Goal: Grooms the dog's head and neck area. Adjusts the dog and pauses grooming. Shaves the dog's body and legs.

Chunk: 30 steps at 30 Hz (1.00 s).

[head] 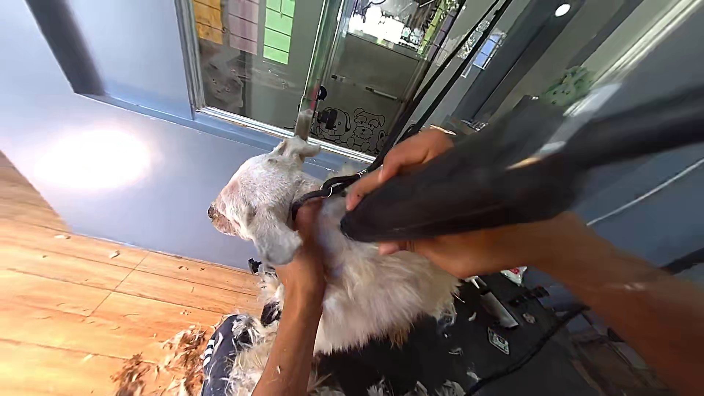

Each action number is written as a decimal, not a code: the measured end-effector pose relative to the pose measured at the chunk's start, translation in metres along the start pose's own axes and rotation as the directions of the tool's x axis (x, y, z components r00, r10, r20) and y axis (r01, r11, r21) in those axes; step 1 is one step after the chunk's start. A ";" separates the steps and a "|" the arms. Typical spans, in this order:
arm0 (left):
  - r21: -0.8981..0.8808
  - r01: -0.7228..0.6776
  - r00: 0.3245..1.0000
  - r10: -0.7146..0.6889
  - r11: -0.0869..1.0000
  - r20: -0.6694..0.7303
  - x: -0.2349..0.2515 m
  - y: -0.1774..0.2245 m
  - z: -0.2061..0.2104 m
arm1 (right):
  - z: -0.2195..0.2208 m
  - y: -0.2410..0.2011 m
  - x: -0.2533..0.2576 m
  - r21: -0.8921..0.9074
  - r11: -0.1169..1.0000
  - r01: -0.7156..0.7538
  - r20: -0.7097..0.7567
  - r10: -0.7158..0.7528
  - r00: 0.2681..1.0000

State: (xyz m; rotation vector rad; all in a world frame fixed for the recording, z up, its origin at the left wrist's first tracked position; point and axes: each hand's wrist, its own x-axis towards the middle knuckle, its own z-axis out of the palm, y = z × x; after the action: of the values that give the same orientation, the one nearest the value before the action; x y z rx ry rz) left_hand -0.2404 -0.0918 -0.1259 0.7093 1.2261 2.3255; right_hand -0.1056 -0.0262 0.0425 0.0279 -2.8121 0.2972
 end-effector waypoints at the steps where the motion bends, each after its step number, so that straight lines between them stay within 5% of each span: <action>1: -0.048 0.010 1.000 -0.011 0.999 -0.004 0.002 0.001 0.001 | -0.001 -0.005 -0.005 -0.063 0.996 -0.065 0.049 0.068 0.996; 4: -0.083 -0.043 0.999 0.041 0.996 -0.030 0.009 0.010 0.006 | 0.003 -0.016 -0.030 -0.150 0.980 -0.131 0.051 0.140 0.989; 10: -0.209 -0.016 0.998 0.004 0.978 -0.055 0.031 0.014 0.008 | 0.039 -0.018 -0.105 -0.040 0.947 -0.317 0.132 0.320 0.938; 13: -0.171 -0.027 1.000 0.028 0.985 0.003 0.033 0.016 0.005 | 0.044 -0.027 -0.096 0.227 0.960 -0.167 -0.183 0.210 0.960; 16: -0.209 -0.062 0.998 0.064 0.976 0.004 0.034 0.018 0.007 | 0.041 -0.042 -0.043 0.077 0.997 -0.006 -0.492 0.044 0.869; 21: -0.061 -0.150 0.988 0.149 0.987 -0.034 0.035 0.016 0.002 | 0.051 -0.037 -0.017 -0.272 0.949 -0.159 -0.325 0.065 0.943; 24: -0.048 -0.158 0.986 0.155 0.986 -0.066 0.039 0.013 0.000 | 0.071 -0.042 -0.044 -0.126 0.977 -0.170 -0.315 0.123 0.941; 27: -0.134 0.002 0.991 -0.020 0.991 -0.132 0.039 0.020 0.006 | 0.108 -0.040 -0.080 0.051 0.981 -0.187 -0.379 0.193 0.905; 30: -0.165 0.022 0.991 -0.043 0.986 -0.124 0.042 0.023 0.005 | 0.143 -0.033 -0.110 0.072 0.971 -0.227 -0.313 0.238 0.920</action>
State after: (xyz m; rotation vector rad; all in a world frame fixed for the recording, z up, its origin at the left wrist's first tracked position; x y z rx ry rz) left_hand -0.2728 -0.0764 -0.0939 0.4884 1.0739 2.4423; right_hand -0.0425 -0.0896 -0.1177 -0.3212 -2.4859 0.3681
